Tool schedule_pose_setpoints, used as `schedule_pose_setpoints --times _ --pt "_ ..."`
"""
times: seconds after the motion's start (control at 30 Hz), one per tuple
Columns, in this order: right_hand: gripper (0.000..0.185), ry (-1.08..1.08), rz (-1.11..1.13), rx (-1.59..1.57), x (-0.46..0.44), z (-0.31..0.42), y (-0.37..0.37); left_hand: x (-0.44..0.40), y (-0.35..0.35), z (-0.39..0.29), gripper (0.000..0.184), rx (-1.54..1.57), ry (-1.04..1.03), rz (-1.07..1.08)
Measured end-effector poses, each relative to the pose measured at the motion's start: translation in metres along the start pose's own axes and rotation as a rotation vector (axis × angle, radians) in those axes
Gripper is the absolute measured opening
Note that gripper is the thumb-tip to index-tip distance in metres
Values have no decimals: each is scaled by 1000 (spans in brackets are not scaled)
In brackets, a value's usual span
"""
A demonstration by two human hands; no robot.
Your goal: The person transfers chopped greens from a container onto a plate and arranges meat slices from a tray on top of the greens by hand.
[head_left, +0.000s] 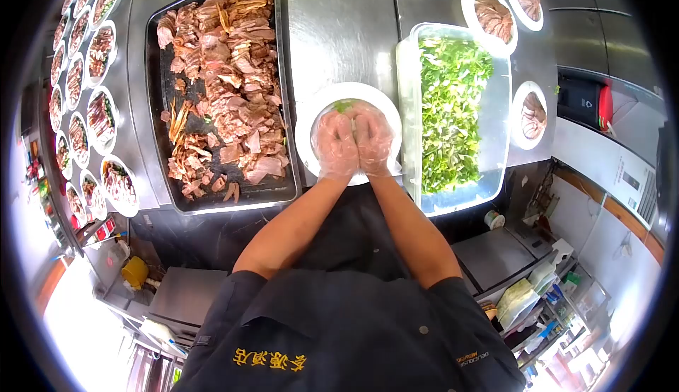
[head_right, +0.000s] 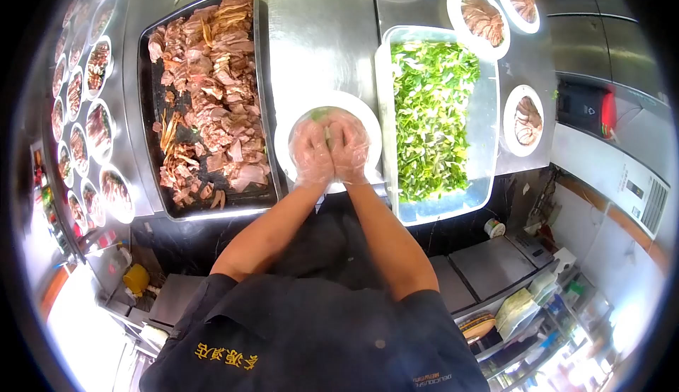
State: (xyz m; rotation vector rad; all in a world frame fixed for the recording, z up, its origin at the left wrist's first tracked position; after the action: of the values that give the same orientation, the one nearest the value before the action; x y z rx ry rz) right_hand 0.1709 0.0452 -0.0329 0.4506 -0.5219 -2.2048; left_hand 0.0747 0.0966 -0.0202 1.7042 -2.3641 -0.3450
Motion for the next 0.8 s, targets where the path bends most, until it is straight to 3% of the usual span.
schedule_pose_setpoints --times 0.07,0.17,0.23,0.27,0.3,0.37,0.43,0.5,0.6,0.7,0.8 --pt "21 1 48 55 1 1 -1 0 0 -2 30 62 37 -1" --pt "17 -90 -65 -45 1 9 0 7 5 -6 21 101 36 -80" --pt "24 33 -123 -97 -1 9 0 7 21 -7 17 246 -65 -165" --pt "24 34 -120 -105 -4 15 6 9 39 4 24 226 -135 -141" --pt "32 133 -16 -32 -8 25 15 16 51 24 17 306 -99 -164" --pt "40 230 80 35 -12 39 27 29 87 38 24 121 3 -93" --pt "51 315 338 326 -11 50 30 25 109 11 33 -59 -1 29" --pt "54 306 351 344 3 30 18 29 121 1 42 -235 -2 147" --pt "56 341 371 439 5 25 17 33 124 -4 74 -465 -165 409" --pt "64 294 408 352 0 40 34 29 123 7 77 -367 -120 438" --pt "80 253 587 508 3 53 49 24 110 23 66 -362 -141 401"
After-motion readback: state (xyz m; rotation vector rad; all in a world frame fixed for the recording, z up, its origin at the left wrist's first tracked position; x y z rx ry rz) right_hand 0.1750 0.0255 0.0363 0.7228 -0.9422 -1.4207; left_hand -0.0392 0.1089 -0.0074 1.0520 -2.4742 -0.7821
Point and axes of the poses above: each hand's wrist, its own x-axis away from the middle knuckle, its own y-axis out of the back of the hand, z = x × y, the point moved 1 cm from there along -x, towards the middle knuckle, and after that the axes turned 2 degrees about -y, right-handed, at the moved point
